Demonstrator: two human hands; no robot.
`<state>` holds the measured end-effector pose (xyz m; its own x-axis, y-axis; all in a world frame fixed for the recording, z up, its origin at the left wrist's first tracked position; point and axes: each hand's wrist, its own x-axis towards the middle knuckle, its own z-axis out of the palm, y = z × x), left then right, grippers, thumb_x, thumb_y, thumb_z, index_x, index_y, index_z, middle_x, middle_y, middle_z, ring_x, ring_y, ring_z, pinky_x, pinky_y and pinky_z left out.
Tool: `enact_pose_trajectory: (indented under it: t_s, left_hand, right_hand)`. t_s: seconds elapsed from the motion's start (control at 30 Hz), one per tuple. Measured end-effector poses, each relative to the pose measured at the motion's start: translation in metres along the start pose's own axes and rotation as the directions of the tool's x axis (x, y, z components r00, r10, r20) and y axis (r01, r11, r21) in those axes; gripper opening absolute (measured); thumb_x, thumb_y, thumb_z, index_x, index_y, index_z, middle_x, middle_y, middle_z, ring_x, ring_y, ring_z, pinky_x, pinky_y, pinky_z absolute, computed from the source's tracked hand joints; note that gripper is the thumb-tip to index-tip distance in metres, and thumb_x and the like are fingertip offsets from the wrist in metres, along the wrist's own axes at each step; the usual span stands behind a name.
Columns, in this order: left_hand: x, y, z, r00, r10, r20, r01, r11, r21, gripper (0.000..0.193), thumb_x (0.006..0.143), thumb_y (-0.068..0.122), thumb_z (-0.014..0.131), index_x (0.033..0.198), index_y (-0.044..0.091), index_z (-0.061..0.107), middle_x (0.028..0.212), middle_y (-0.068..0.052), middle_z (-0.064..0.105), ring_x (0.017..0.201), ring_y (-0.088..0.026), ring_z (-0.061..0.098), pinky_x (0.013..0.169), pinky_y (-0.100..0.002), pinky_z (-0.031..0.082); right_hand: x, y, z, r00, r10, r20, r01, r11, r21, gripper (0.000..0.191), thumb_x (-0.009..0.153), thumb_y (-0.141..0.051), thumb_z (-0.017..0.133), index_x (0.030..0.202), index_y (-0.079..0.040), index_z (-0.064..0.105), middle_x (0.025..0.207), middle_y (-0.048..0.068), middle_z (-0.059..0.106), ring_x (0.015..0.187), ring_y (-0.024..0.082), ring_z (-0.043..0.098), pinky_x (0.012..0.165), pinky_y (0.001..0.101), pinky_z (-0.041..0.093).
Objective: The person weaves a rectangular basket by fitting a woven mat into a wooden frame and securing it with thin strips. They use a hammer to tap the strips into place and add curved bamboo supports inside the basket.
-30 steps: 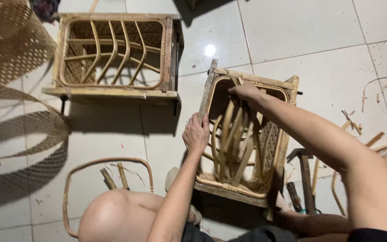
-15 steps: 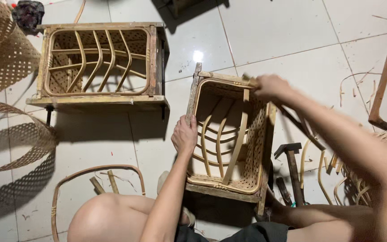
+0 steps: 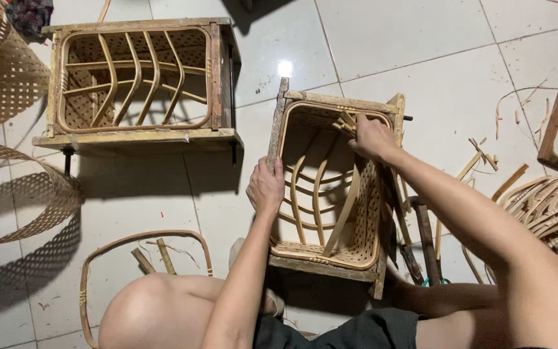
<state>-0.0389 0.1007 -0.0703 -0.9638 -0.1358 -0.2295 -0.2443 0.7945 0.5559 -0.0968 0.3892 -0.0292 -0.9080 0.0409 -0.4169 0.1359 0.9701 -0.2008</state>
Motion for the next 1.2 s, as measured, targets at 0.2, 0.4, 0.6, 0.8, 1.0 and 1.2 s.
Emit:
enact_pose_trajectory:
  t_s: [0.2,0.4,0.6,0.8,1.0,1.2]
  left_hand:
    - [-0.004,0.003,0.002,0.996,0.045,-0.083,-0.039,0.997,0.066,0.060,0.105,0.057,0.037,0.129,0.007,0.061,0.112,-0.020,0.072,0.104,-0.039,0.069,0.088,-0.054,0.054]
    - [-0.003,0.014,-0.008,0.977,0.152,-0.152,-0.133,0.983,0.128,0.063,0.105,0.054,0.039,0.145,0.006,0.052,0.142,-0.021,0.057,0.128,-0.037,0.054,0.108,-0.056,0.043]
    - [-0.056,0.116,0.015,0.767,0.638,-0.066,-0.580,0.646,-0.496,0.102,0.086,0.044,0.076,0.161,-0.001,0.024,0.168,-0.025,0.023,0.151,-0.043,0.028,0.117,-0.065,0.019]
    - [-0.051,0.135,0.031,0.890,0.375,0.260,0.191,0.212,-0.958,0.058,0.087,0.022,0.079,0.134,0.003,0.050,0.113,-0.012,0.058,0.094,-0.020,0.064,0.076,-0.030,0.063]
    - [-0.009,0.077,0.014,0.859,0.185,0.478,0.510,-0.235,-0.827,0.059,0.088,0.034,0.069,0.135,0.002,0.054,0.125,-0.015,0.069,0.112,-0.021,0.070,0.097,-0.033,0.059]
    - [0.029,0.058,-0.006,0.965,0.153,0.213,0.257,-0.390,-0.884,0.034,0.091,0.016,0.076,0.123,0.009,0.069,0.120,-0.003,0.072,0.114,-0.017,0.063,0.106,-0.036,0.051]
  right_hand:
    - [-0.059,0.005,-0.053,1.000,-0.001,0.017,-0.003,0.982,0.188,0.066,0.091,-0.012,0.072,0.142,-0.005,0.031,0.078,0.020,0.065,0.063,0.029,0.063,0.054,0.0399,0.055]
    - [-0.110,-0.013,-0.118,0.966,-0.124,-0.227,0.211,0.886,0.413,0.065,0.085,0.009,0.055,0.143,-0.006,0.032,0.109,0.027,0.068,0.077,0.031,0.073,0.066,0.0380,0.064]
    - [-0.077,-0.055,-0.163,0.975,-0.142,-0.169,0.193,0.920,0.342,0.062,0.088,0.000,0.064,0.141,-0.006,0.033,0.118,0.032,0.066,0.087,0.036,0.072,0.070,0.0445,0.064]
    - [-0.058,-0.126,-0.120,0.962,-0.273,0.021,0.226,0.837,0.498,0.077,0.085,-0.020,0.070,0.150,-0.012,0.029,0.126,0.031,0.064,0.103,0.039,0.072,0.086,0.0512,0.060]
    - [-0.050,-0.094,-0.099,0.750,-0.640,-0.168,0.657,0.691,0.302,0.130,0.079,-0.057,0.082,0.159,-0.003,-0.005,0.162,0.037,0.018,0.146,0.052,0.030,0.114,0.0600,0.028]
    - [-0.063,-0.096,-0.035,0.831,-0.532,0.164,0.527,0.846,0.078,0.125,0.082,-0.052,0.078,0.160,-0.001,-0.005,0.154,0.033,0.024,0.131,0.046,0.045,0.111,0.0486,0.042]
